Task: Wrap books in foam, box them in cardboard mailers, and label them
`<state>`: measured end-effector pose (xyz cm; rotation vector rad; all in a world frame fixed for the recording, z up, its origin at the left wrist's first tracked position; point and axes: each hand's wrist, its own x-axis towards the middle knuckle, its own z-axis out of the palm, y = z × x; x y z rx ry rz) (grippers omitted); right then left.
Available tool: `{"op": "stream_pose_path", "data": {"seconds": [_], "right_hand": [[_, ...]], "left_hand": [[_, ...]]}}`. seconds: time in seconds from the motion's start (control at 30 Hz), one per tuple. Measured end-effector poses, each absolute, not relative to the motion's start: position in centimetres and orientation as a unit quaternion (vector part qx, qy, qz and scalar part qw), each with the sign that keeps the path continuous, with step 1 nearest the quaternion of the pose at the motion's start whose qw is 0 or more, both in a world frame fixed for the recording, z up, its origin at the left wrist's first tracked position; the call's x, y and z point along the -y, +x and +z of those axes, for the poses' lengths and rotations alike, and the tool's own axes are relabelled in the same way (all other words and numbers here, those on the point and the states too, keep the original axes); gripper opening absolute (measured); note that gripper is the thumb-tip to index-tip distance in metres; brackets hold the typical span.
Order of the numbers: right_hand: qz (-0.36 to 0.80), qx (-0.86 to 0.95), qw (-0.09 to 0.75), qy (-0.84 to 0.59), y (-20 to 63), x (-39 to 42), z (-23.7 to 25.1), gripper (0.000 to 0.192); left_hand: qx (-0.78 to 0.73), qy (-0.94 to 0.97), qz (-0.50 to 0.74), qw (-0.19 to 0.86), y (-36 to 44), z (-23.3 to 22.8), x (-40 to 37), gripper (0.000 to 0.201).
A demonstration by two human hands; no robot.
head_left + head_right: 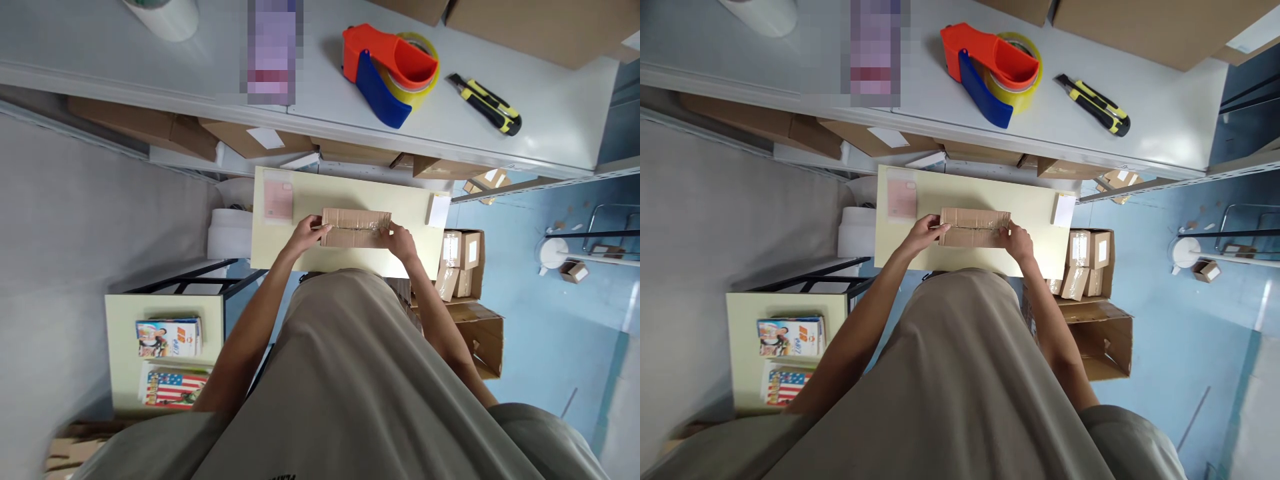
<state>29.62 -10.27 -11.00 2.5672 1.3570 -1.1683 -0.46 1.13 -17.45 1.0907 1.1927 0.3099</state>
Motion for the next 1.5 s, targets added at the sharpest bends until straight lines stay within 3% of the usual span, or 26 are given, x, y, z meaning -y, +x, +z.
{"op": "stream_pose_path", "data": {"seconds": [0.2,0.43,0.67,0.87,1.03,1.23,1.5], "right_hand": [[-0.396,-0.418,-0.059,0.815,30.2,10.8,-11.3,0.035],[-0.467,-0.396,-0.201,0.765,30.9,11.5,-11.5,0.053],[-0.472,-0.382,-0.214,0.765,31.6,11.1,-10.8,0.057],[-0.36,-0.456,-0.218,0.784,33.2,9.0,-5.0,0.068],[-0.149,-0.618,-0.275,0.721,34.1,0.4,3.5,0.073],[-0.126,-0.677,-0.159,0.707,33.6,-12.4,5.8,0.078],[-0.104,-0.635,0.021,0.765,31.1,-14.6,6.1,0.078]], "left_hand": [[-0.541,0.494,0.128,0.669,-0.5,-17.2,-1.4,0.068],[-0.569,0.654,0.167,0.469,0.4,-15.3,-0.9,0.06],[-0.568,0.669,0.157,0.453,0.1,-13.4,-2.0,0.069],[-0.525,0.703,0.209,0.432,0.3,-7.3,-4.4,0.06],[-0.436,0.735,0.329,0.402,4.5,1.2,-9.1,0.048],[-0.403,0.738,0.378,0.388,10.5,6.5,-12.8,0.049],[-0.435,0.729,0.383,0.363,10.3,4.2,-10.8,0.045]]}}
